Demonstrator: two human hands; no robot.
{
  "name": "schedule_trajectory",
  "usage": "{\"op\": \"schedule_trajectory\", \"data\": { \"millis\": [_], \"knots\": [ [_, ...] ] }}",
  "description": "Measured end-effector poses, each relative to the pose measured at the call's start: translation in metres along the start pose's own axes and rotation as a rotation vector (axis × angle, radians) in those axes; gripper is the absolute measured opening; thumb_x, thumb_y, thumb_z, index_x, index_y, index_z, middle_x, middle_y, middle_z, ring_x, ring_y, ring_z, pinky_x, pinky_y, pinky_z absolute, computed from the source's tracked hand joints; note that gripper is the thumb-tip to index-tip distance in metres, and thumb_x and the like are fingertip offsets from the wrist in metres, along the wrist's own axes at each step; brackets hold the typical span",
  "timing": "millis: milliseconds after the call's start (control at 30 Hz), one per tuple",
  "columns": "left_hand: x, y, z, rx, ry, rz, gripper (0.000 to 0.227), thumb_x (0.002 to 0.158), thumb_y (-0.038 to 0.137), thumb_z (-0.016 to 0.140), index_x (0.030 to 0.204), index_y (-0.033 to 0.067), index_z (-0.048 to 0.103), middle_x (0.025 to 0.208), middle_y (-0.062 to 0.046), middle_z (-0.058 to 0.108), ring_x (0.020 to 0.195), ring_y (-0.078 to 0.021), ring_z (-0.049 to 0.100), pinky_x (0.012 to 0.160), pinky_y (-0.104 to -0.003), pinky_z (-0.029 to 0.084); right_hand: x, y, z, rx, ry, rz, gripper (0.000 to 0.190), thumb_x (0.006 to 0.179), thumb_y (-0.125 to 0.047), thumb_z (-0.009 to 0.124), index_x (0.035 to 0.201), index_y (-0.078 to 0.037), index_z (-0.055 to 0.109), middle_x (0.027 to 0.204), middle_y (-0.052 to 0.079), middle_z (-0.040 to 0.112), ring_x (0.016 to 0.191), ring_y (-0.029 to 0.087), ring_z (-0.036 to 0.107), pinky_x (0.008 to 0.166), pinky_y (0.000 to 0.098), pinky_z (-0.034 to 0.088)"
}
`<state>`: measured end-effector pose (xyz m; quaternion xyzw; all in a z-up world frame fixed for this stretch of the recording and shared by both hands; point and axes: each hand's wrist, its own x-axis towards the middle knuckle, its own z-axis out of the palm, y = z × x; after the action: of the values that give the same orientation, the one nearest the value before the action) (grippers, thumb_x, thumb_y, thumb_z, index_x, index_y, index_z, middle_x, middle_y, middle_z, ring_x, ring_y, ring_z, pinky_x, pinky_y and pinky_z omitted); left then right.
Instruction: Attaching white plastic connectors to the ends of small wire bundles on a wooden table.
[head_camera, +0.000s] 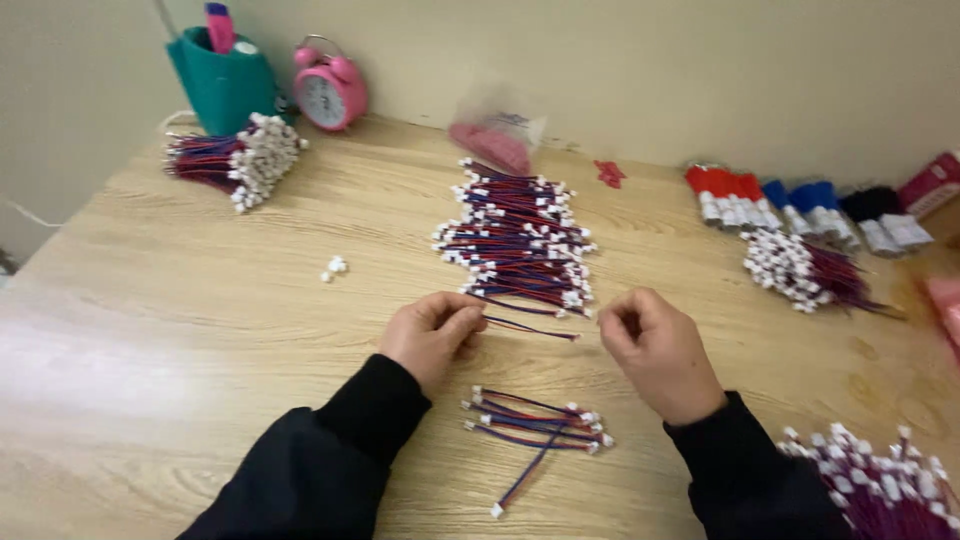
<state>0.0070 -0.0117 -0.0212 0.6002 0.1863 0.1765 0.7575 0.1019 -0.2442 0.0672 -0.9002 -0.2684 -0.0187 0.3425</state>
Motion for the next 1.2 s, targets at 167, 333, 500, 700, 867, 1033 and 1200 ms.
{"op": "schedule_trajectory", "data": {
  "millis": [167,333,500,700,867,1033,1200],
  "knots": [
    [0.005,-0.009,-0.005,-0.081,-0.005,-0.025,0.018,0.087,0.006,0.069,0.103,-0.0014,0.071,0.08,-0.016,0.071,0.066,-0.0151,0.067,0.059,-0.027,0.062,-0.004,-0.039,0.021,0.575,-0.141,-0.066,0.018,0.086,0.0,0.065,0.103,0.001,0.067,0.071,0.01,0.07,0.064,0.016,0.068,0.064,0.0295,0.057],
    [0.005,-0.003,-0.005,-0.197,-0.032,-0.095,0.022,0.09,0.007,0.066,0.109,-0.0033,0.068,0.086,-0.018,0.071,0.07,-0.0186,0.07,0.063,-0.03,0.064,0.005,-0.061,0.036,0.705,-0.265,-0.061,0.023,0.084,0.004,0.065,0.106,0.003,0.072,0.079,0.01,0.074,0.073,0.014,0.068,0.07,0.0262,0.056],
    [0.006,-0.006,-0.006,-0.344,-0.064,-0.171,0.024,0.09,0.013,0.068,0.106,-0.0039,0.063,0.088,-0.02,0.071,0.074,-0.0219,0.073,0.065,-0.032,0.064,0.008,-0.07,0.045,0.645,-0.219,-0.119,0.022,0.078,0.003,0.073,0.1,0.002,0.074,0.072,0.009,0.072,0.067,0.012,0.064,0.066,0.0283,0.054],
    [-0.003,0.003,0.001,-0.507,0.004,-0.248,0.023,0.089,0.014,0.07,0.101,-0.0025,0.061,0.094,-0.019,0.071,0.08,-0.0235,0.073,0.07,-0.033,0.063,0.004,-0.088,0.033,0.252,0.002,-0.47,0.012,0.08,-0.014,0.077,0.091,-0.019,0.079,0.076,-0.002,0.072,0.075,0.014,0.065,0.071,0.0273,0.048],
    [-0.012,0.013,0.005,-0.549,-0.031,-0.257,0.023,0.088,0.013,0.071,0.102,-0.0022,0.061,0.092,-0.018,0.07,0.08,-0.0248,0.073,0.071,-0.035,0.063,0.004,-0.081,0.041,0.09,0.103,-0.58,0.01,0.08,-0.02,0.077,0.089,-0.023,0.078,0.079,-0.001,0.063,0.083,0.021,0.059,0.075,0.0351,0.045],
    [-0.015,0.012,0.006,-0.502,-0.025,-0.196,0.029,0.085,0.01,0.073,0.11,0.0007,0.062,0.086,-0.016,0.071,0.074,-0.0268,0.073,0.065,-0.036,0.064,0.002,-0.077,0.044,0.042,0.139,-0.577,0.011,0.079,-0.021,0.078,0.088,-0.027,0.078,0.078,-0.004,0.06,0.083,0.021,0.058,0.075,0.034,0.044],
    [-0.006,-0.002,0.003,-0.38,-0.082,-0.066,0.035,0.081,0.007,0.077,0.113,0.0013,0.063,0.078,-0.013,0.07,0.071,-0.0235,0.073,0.064,-0.034,0.064,0.004,-0.071,0.046,0.039,0.059,-0.507,0.007,0.079,-0.029,0.079,0.086,-0.03,0.077,0.082,-0.007,0.06,0.09,0.017,0.054,0.08,0.0355,0.037]
  ]
}}
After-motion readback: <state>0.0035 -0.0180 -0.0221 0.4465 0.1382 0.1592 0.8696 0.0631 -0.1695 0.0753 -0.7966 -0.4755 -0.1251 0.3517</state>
